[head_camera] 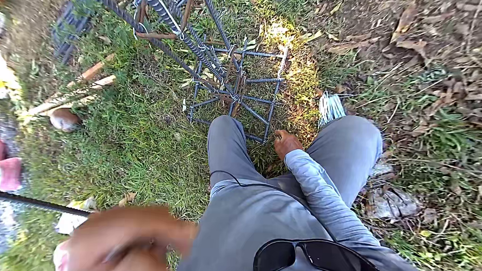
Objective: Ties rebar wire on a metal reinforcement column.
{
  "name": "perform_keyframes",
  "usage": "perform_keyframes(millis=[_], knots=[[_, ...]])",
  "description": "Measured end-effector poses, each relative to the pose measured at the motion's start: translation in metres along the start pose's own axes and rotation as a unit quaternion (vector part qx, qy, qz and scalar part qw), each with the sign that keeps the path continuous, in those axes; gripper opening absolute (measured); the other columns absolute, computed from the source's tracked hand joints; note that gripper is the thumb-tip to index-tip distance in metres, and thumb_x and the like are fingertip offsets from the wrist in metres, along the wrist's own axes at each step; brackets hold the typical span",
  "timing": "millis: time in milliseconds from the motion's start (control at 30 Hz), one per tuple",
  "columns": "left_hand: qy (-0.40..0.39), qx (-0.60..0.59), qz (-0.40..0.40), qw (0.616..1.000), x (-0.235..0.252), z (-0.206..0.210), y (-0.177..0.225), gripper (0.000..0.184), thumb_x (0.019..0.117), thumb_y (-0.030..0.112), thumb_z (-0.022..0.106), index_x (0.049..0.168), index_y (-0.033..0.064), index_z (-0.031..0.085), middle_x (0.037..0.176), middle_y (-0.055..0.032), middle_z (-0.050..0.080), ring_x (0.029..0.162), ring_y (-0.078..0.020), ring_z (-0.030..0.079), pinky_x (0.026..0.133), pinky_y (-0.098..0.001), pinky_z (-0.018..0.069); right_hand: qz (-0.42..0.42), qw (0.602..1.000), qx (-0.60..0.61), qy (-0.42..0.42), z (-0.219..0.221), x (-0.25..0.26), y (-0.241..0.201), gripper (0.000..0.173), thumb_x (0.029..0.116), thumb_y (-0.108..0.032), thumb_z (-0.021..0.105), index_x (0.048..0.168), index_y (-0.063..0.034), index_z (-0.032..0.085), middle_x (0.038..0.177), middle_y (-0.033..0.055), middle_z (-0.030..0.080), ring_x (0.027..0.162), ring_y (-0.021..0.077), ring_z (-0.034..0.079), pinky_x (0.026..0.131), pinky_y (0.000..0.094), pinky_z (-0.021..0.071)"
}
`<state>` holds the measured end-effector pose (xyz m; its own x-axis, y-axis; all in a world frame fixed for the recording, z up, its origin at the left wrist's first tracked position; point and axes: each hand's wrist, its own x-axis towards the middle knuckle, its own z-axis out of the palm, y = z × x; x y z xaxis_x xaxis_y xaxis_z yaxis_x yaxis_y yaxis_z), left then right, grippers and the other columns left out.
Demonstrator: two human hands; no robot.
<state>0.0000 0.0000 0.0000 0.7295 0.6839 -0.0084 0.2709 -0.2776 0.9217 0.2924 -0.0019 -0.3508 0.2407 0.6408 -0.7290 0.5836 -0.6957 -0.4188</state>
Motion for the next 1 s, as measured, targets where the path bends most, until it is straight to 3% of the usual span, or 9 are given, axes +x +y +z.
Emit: perform_keyframes(millis=[67,167,267,367,433,533,700,800,1000], knots=[[0.097,-0.145,-0.033,0.984,0.039,0.043,-0.072,0.029,0.1037,0.037,0.059,0.120,0.0159,0.071,0.084,0.0016,0.070,0.062,-0.0040,0.059,0.055,-0.0191,0.0505,0.002,1.000,0.003,-0.001,0.000,0.001,0.002,0.045,0.1078,-0.023,0.043,0.151,-0.0134,0.051,0.139,0.0181,0.064,0.129,0.0391,0.060,0.108,0.0604,0.0451],[0.185,-0.344,-0.150,0.908,0.090,0.088,-0.182,0.033,0.1026,0.017,0.047,0.132,0.0104,0.060,0.101,-0.0087,0.068,0.067,-0.0080,0.055,0.057,-0.0216,0.0455,0.000,1.000,0.014,0.000,0.002,0.001,0.006,0.044,0.1074,-0.022,0.043,0.150,-0.0146,0.052,0.139,0.0174,0.064,0.129,0.0391,0.061,0.108,0.0611,0.0452],[0.219,-0.397,-0.232,0.861,0.123,0.126,-0.273,0.028,0.1010,0.003,0.043,0.123,0.0072,0.060,0.104,-0.0074,0.068,0.075,-0.0104,0.062,0.063,-0.0244,0.0513,0.001,1.000,0.021,-0.003,0.001,-0.001,0.007,0.045,0.1071,-0.023,0.043,0.151,-0.0162,0.051,0.139,0.0185,0.064,0.128,0.0405,0.061,0.107,0.0629,0.0452],[0.175,-0.390,-0.271,0.863,0.133,0.147,-0.327,0.031,0.1056,0.008,0.045,0.135,0.0053,0.056,0.111,-0.0091,0.068,0.090,-0.0156,0.067,0.082,-0.0327,0.0569,0.003,1.000,0.019,-0.001,0.005,-0.001,0.008,0.045,0.1074,-0.023,0.043,0.152,-0.0181,0.050,0.141,0.0178,0.063,0.129,0.0404,0.060,0.108,0.0632,0.0446],[0.139,-0.385,-0.282,0.868,0.135,0.155,-0.338,0.035,0.1078,0.015,0.044,0.142,0.0115,0.052,0.116,-0.0084,0.067,0.092,-0.0153,0.068,0.085,-0.0334,0.0565,-0.005,1.000,0.022,0.004,0.010,-0.002,0.011,0.045,0.1086,-0.024,0.042,0.153,-0.0209,0.049,0.141,0.0169,0.063,0.127,0.0408,0.062,0.106,0.0642,0.0456],[0.127,-0.381,-0.291,0.868,0.142,0.165,-0.339,0.034,0.1087,0.022,0.044,0.141,0.0195,0.054,0.109,-0.0055,0.069,0.082,-0.0123,0.067,0.077,-0.0293,0.0562,-0.029,0.999,0.041,0.015,0.017,-0.001,0.014,0.042,0.1118,-0.031,0.039,0.151,-0.0232,0.052,0.143,0.0140,0.062,0.128,0.0408,0.061,0.106,0.0650,0.0446],[0.089,-0.436,-0.261,0.857,0.144,0.179,-0.347,0.038,0.1094,0.022,0.045,0.146,0.0227,0.052,0.111,-0.0052,0.069,0.084,-0.0117,0.068,0.081,-0.0285,0.0570,-0.018,0.999,0.045,0.015,0.027,0.004,0.015,0.045,0.1081,-0.048,0.047,0.138,-0.0202,0.065,0.130,0.0160,0.069,0.125,0.0404,0.063,0.105,0.0658,0.0441],[0.071,-0.477,-0.243,0.842,0.144,0.183,-0.351,0.038,0.1094,0.021,0.045,0.146,0.0221,0.053,0.113,-0.0051,0.069,0.088,-0.0124,0.068,0.084,-0.0292,0.0571,0.001,1.000,0.027,0.013,0.028,0.005,0.015,0.041,0.1081,-0.045,0.048,0.127,-0.0165,0.071,0.120,0.0183,0.073,0.119,0.0401,0.066,0.102,0.0646,0.0471],[0.058,-0.507,-0.252,0.822,0.151,0.181,-0.363,0.037,0.1096,0.031,0.047,0.144,0.0197,0.056,0.117,-0.0068,0.070,0.101,-0.0186,0.070,0.093,-0.0364,0.0574,0.006,0.999,0.052,0.007,0.024,0.003,0.013,0.039,0.1101,-0.037,0.046,0.122,-0.0095,0.070,0.116,0.0211,0.072,0.117,0.0397,0.066,0.102,0.0626,0.0470]])
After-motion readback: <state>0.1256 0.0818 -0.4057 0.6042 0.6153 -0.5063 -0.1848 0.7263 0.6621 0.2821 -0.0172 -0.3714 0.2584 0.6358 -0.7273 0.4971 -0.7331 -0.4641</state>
